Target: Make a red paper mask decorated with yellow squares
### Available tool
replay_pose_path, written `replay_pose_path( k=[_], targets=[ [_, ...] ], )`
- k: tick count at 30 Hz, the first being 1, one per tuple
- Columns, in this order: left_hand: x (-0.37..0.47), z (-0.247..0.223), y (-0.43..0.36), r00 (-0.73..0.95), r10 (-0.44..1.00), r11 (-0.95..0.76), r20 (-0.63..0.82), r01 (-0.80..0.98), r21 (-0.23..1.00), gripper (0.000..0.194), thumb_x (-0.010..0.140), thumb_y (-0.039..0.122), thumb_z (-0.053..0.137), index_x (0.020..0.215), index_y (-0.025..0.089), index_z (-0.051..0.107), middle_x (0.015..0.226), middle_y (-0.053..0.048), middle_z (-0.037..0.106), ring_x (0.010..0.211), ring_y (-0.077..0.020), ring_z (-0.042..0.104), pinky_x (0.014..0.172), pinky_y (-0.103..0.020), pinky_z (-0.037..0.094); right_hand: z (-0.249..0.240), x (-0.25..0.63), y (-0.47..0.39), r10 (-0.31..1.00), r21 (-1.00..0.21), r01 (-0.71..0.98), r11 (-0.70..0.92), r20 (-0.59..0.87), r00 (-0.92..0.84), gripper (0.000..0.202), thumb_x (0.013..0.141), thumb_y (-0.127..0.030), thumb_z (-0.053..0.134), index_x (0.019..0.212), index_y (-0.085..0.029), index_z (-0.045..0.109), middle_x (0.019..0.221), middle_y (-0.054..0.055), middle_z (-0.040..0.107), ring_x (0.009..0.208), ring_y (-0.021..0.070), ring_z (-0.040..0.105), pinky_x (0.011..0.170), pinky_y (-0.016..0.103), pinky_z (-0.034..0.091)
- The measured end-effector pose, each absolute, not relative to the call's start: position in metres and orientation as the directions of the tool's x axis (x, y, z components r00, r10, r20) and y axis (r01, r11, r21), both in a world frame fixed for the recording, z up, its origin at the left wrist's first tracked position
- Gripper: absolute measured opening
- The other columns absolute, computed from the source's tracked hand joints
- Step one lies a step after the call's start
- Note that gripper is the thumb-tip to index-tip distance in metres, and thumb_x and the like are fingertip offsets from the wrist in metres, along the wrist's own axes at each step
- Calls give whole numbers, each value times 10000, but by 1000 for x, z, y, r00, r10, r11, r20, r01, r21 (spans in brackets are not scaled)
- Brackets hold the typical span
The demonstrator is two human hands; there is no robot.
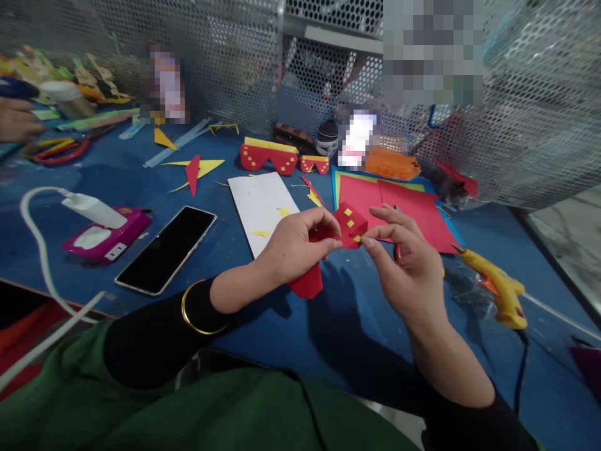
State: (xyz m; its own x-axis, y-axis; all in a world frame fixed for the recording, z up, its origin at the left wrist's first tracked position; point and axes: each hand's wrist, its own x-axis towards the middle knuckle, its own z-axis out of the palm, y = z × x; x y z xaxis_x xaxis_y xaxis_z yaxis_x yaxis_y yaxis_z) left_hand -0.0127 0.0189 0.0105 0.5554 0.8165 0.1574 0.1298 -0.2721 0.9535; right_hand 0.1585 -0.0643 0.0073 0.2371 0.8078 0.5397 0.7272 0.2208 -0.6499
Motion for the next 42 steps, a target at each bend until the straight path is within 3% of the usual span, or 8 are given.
replay_pose_path(
  k=[5,10,12,16,42],
  targets=[
    [-11,9,19,511,858,-115,55,87,990,296,754,168,715,920,214,474,643,79,617,487,-100,603,526,-228,475,6,161,-63,808,-602,758,249,561,181,131,902,-338,638,840,-225,660,1249,111,688,1286,291,577,1105,579,402],
    [-11,14,18,519,854,14,-46,65,998,468,758,161,722,1179,181,521,697,45,674,467,-98,584,476,-223,463,3,159,-62,797,-566,780,265,584,153,135,905,-344,638,838,-230,661,1227,109,693,1263,288,593,1107,571,408],
    [-11,14,17,544,836,53,-77,59,997,402,764,157,718,1145,165,591,697,37,672,468,-84,562,475,-214,447,2,158,-62,794,-556,788,263,589,151,139,910,-352,632,841,-234,657,1229,105,690,1267,289,589,1111,574,405],
    [-11,13,17,560,816,134,-145,61,989,96,769,146,706,850,150,653,636,42,622,477,-61,526,484,-194,420,2,158,-63,797,-541,797,269,590,132,136,914,-352,623,841,-240,646,1224,96,689,1260,287,592,1109,577,408],
    [-9,13,15,550,820,133,-155,81,988,114,756,170,731,815,168,634,603,57,607,429,-58,493,434,-199,423,-1,156,-63,795,-440,865,241,601,84,26,887,-238,622,864,-234,635,1226,96,676,1303,313,563,1082,572,426]
  ],
)
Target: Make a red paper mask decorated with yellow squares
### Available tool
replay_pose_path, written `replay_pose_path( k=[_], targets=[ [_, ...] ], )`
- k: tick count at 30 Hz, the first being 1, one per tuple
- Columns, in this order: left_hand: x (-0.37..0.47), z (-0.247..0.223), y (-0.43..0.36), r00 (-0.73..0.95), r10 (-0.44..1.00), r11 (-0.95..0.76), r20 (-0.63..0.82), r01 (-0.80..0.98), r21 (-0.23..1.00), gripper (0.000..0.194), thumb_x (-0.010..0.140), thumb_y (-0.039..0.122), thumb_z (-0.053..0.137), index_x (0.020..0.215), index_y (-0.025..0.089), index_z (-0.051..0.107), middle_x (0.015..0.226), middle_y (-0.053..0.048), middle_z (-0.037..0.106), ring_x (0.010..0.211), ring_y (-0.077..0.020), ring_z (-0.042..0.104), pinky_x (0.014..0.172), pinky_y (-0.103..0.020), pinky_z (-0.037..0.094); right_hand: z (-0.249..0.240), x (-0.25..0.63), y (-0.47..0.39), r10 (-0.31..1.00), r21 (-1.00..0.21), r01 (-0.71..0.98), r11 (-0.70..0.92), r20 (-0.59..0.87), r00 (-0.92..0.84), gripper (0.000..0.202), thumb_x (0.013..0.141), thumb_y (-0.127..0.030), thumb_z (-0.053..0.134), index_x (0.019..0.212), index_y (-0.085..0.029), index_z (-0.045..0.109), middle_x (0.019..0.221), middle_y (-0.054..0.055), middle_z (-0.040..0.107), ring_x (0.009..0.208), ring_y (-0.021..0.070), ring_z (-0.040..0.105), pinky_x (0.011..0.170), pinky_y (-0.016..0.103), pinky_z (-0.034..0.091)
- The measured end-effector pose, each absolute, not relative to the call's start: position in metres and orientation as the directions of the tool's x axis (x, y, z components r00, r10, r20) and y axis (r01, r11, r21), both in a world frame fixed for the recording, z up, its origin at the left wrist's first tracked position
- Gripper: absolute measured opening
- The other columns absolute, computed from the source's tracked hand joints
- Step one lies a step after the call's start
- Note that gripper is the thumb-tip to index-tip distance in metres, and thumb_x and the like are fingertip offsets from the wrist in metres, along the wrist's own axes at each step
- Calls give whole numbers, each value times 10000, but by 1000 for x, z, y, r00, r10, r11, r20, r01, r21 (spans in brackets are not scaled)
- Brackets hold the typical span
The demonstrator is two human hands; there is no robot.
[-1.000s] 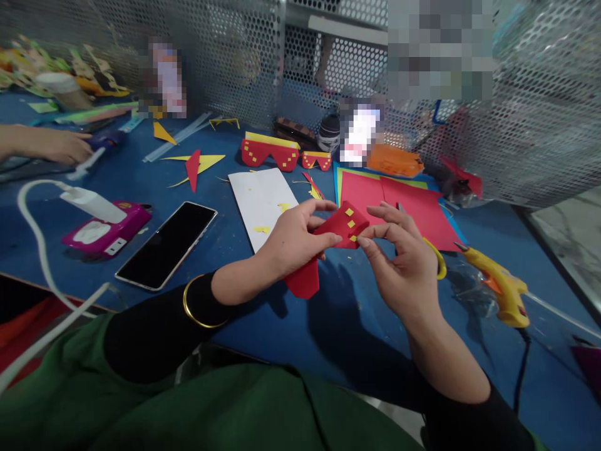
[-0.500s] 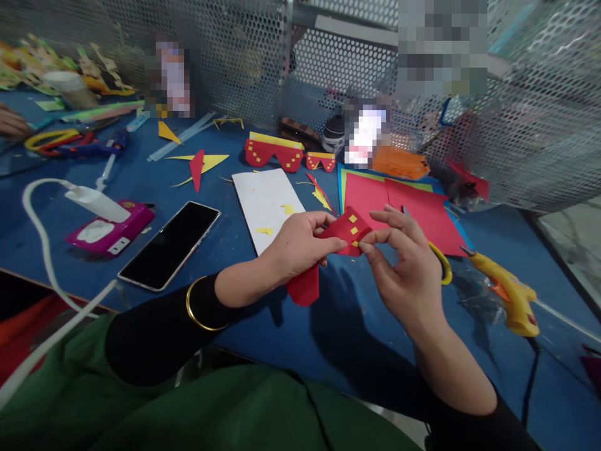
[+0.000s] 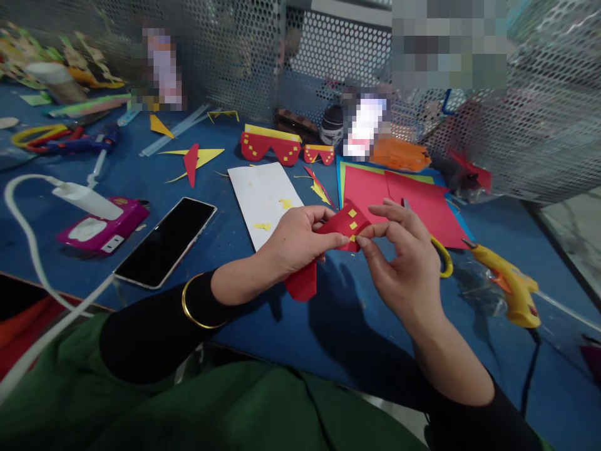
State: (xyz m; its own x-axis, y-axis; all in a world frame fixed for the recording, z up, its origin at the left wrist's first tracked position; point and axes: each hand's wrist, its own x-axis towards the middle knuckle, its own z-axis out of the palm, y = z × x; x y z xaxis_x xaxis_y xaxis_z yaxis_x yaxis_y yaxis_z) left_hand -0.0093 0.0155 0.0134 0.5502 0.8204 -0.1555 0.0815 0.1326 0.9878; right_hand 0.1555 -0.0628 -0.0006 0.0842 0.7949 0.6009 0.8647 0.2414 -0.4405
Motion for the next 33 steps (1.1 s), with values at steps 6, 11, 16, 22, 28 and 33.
replay_pose_path(
  k=[6,11,16,22,28,33],
  targets=[
    [-9,13,15,532,838,70,-121,114,991,133,740,202,749,800,172,634,587,62,592,436,-60,473,422,-199,398,0,152,-63,794,-451,863,229,600,103,34,886,-249,625,867,-224,640,1177,105,687,1233,307,596,1066,556,438],
    [-9,11,14,524,849,14,-74,117,993,126,736,203,747,789,166,639,591,62,586,462,-59,469,451,-202,377,-1,149,-63,785,-449,862,235,611,105,35,881,-243,622,859,-219,635,1152,107,694,1178,293,620,1047,543,443],
    [-10,12,14,517,853,-4,-64,129,992,120,736,210,741,795,167,645,602,62,582,494,-64,476,483,-206,372,-1,146,-63,783,-458,860,227,610,118,40,876,-236,619,839,-221,625,1120,104,706,1159,298,632,1014,547,453],
    [-9,15,13,486,871,45,-74,69,997,111,739,183,741,805,171,653,585,73,575,462,-56,442,465,-203,371,4,143,-66,772,-648,736,196,565,291,91,880,-257,645,962,-219,644,1059,76,711,1088,248,667,985,453,484],
    [-9,16,13,481,873,48,-78,75,996,105,738,171,740,802,167,657,575,75,568,458,-54,432,459,-201,355,2,146,-64,768,-861,461,215,441,465,196,829,-258,725,1001,-229,636,967,34,717,954,202,688,914,412,533],
    [-9,15,12,479,877,-20,-34,106,994,109,741,209,739,802,169,658,602,63,585,483,-66,444,479,-213,357,-3,145,-61,843,-970,199,136,219,491,409,733,-259,813,1094,-251,622,875,-5,700,866,182,694,781,355,567]
  ],
)
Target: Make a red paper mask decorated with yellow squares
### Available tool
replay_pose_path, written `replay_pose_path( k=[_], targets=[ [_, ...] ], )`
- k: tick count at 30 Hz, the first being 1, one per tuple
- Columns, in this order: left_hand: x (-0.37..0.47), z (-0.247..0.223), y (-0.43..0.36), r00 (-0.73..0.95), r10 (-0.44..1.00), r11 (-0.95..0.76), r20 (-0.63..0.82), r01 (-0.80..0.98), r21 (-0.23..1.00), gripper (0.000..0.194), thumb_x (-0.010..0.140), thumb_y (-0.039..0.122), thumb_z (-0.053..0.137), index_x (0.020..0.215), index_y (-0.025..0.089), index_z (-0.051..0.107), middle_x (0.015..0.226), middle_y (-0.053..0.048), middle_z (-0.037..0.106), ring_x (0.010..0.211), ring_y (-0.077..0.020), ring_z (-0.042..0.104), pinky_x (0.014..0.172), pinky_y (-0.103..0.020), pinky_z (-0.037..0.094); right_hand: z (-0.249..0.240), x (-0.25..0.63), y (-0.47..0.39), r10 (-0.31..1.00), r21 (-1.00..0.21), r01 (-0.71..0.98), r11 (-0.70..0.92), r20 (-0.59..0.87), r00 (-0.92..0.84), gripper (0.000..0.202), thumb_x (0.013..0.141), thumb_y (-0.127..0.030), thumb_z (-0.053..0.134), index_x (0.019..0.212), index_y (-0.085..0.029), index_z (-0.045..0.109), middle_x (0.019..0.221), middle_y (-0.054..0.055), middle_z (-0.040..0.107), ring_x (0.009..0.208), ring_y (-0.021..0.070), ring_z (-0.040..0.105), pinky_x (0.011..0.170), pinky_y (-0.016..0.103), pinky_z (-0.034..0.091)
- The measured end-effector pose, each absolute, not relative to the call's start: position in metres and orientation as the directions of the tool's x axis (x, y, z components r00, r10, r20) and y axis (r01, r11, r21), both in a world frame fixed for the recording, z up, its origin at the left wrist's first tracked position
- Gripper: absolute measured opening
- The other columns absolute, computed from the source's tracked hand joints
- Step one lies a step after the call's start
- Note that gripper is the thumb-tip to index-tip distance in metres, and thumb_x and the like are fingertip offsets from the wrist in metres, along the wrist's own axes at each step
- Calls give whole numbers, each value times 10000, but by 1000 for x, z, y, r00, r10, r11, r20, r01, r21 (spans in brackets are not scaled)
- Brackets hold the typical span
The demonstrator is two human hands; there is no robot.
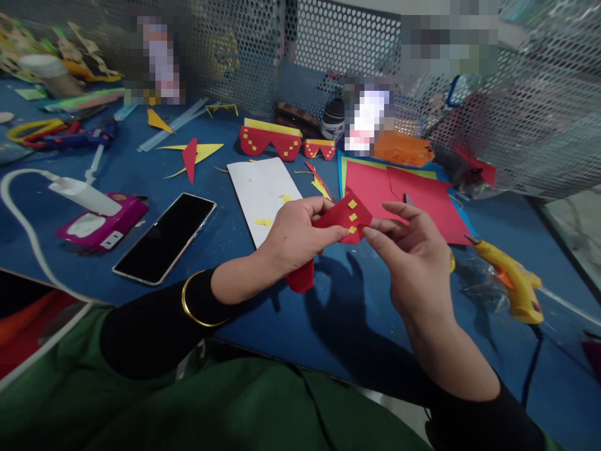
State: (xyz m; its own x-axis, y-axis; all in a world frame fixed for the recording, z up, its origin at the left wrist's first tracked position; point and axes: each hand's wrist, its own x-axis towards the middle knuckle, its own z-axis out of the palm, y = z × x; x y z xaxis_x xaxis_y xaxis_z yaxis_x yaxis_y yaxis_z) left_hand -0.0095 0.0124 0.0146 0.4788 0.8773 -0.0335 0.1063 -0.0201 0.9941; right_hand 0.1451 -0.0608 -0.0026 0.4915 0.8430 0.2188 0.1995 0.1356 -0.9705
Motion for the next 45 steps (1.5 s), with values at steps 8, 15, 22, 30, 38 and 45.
replay_pose_path(
  k=[8,15,22,30,38,45],
  targets=[
    [-9,12,11,483,875,-143,40,178,974,74,740,195,719,764,162,657,702,27,644,629,-100,535,560,-221,378,-2,137,-60,876,-992,93,84,118,468,479,674,-230,811,1115,-240,623,730,-59,645,751,157,687,725,325,577],
    [-9,10,10,492,870,-148,36,191,970,89,731,219,722,759,165,657,685,31,631,600,-97,506,547,-224,363,-4,137,-61,888,-992,104,72,111,446,472,699,-241,789,1134,-238,607,775,-41,685,763,166,696,728,335,569],
    [-9,9,10,510,859,-171,48,197,965,71,738,210,714,773,162,676,706,22,651,610,-96,508,558,-228,366,-5,137,-62,893,-993,102,56,96,441,499,692,-250,802,1149,-229,602,832,-9,718,792,179,692,753,358,561],
    [-9,10,9,512,856,-206,70,213,955,57,740,208,707,775,172,680,745,6,684,662,-118,551,578,-233,378,-7,139,-62,900,-992,114,48,92,427,490,705,-244,795,1158,-232,608,861,-9,721,815,182,693,762,361,556],
    [-9,13,9,498,867,-109,2,186,976,104,737,218,736,796,173,663,693,22,656,584,-101,525,555,-234,379,1,139,-59,862,-994,33,109,111,494,340,702,-252,780,1025,-238,675,790,-18,678,756,152,651,709,310,550],
    [-9,11,10,499,867,-113,-3,202,973,108,738,219,736,800,169,664,680,31,641,572,-93,509,541,-231,364,-3,137,-61,902,-992,82,98,124,414,442,691,-182,779,1110,-217,644,837,-17,712,803,166,687,764,337,561]
  ],
)
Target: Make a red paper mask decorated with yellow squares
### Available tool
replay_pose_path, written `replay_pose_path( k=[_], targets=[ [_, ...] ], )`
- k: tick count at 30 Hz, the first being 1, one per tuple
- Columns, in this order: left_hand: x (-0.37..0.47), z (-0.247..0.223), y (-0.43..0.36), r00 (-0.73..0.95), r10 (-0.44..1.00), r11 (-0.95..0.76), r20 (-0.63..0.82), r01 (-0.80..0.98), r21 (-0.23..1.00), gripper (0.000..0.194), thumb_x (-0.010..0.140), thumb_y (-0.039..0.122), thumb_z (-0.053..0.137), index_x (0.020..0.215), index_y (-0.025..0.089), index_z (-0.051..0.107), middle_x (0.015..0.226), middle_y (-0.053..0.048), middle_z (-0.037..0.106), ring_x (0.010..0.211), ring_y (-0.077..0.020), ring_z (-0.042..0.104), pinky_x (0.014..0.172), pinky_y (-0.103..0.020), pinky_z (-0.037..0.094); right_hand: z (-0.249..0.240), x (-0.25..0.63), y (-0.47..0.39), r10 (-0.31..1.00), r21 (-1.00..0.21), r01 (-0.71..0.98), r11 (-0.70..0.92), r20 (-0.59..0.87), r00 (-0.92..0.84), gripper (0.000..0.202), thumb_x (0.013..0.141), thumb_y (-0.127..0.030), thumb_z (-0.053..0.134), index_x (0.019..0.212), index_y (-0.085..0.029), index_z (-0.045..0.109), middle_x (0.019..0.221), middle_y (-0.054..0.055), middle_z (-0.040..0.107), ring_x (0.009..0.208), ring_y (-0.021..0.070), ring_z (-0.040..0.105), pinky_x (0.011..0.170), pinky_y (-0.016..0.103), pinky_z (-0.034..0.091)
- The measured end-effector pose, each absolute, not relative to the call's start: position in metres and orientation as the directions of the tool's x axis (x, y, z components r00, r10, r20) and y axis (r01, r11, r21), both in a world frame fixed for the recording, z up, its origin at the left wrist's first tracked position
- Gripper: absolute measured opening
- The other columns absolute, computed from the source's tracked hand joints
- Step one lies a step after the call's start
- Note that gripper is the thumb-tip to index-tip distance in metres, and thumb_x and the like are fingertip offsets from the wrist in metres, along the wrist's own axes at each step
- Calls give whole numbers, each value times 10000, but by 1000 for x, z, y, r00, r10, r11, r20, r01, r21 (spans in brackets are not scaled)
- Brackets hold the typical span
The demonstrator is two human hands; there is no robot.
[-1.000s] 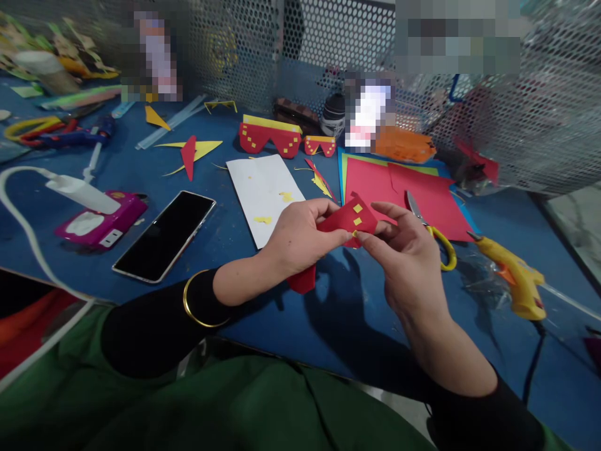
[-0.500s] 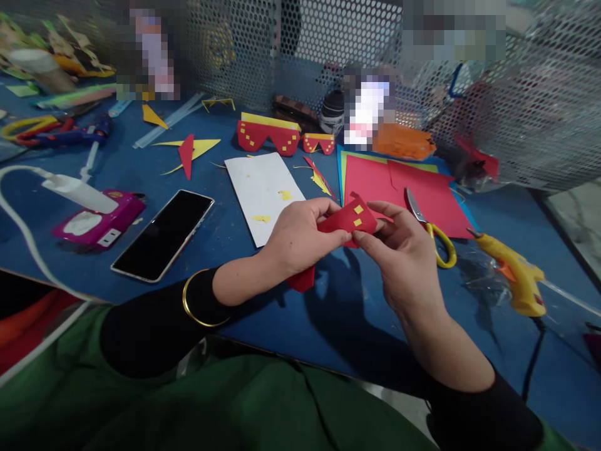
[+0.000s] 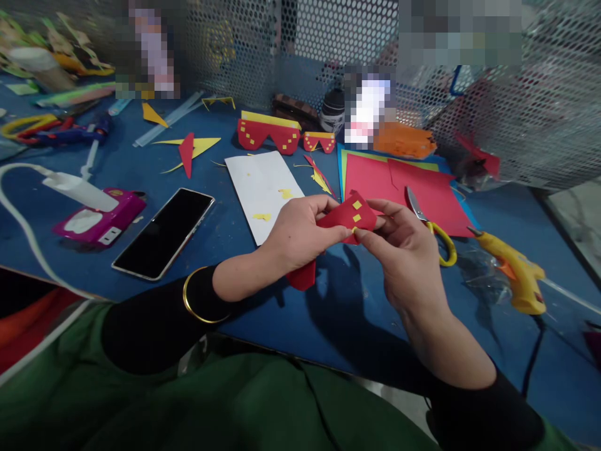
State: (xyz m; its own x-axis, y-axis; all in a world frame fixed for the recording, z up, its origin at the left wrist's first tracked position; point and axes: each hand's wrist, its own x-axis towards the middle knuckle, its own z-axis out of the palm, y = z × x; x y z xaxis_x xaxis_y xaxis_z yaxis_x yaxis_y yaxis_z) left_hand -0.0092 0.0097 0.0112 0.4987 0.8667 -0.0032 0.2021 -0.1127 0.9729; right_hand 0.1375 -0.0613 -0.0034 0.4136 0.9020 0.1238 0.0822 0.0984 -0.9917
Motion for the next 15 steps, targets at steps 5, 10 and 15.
replay_pose_path(
  k=[5,10,15],
  targets=[
    [-9,12,10,497,868,-123,14,188,975,139,731,255,755,798,172,665,697,18,659,600,-108,537,548,-233,375,-4,137,-62,903,-992,76,99,122,412,398,723,-217,764,1102,-227,644,842,-14,719,806,169,696,765,340,570],
    [-9,12,9,499,866,-90,-17,188,978,114,733,232,745,792,174,666,662,28,637,549,-91,504,521,-227,368,-4,138,-62,905,-992,99,84,118,409,407,717,-232,776,1103,-234,647,882,4,729,848,186,700,786,357,571],
    [-10,16,10,479,873,34,-93,130,991,118,754,226,736,825,182,653,607,51,594,467,-76,470,470,-223,379,3,146,-59,800,-967,103,233,251,545,204,820,-274,650,1021,-244,661,933,24,721,951,207,708,943,435,546]
  ],
)
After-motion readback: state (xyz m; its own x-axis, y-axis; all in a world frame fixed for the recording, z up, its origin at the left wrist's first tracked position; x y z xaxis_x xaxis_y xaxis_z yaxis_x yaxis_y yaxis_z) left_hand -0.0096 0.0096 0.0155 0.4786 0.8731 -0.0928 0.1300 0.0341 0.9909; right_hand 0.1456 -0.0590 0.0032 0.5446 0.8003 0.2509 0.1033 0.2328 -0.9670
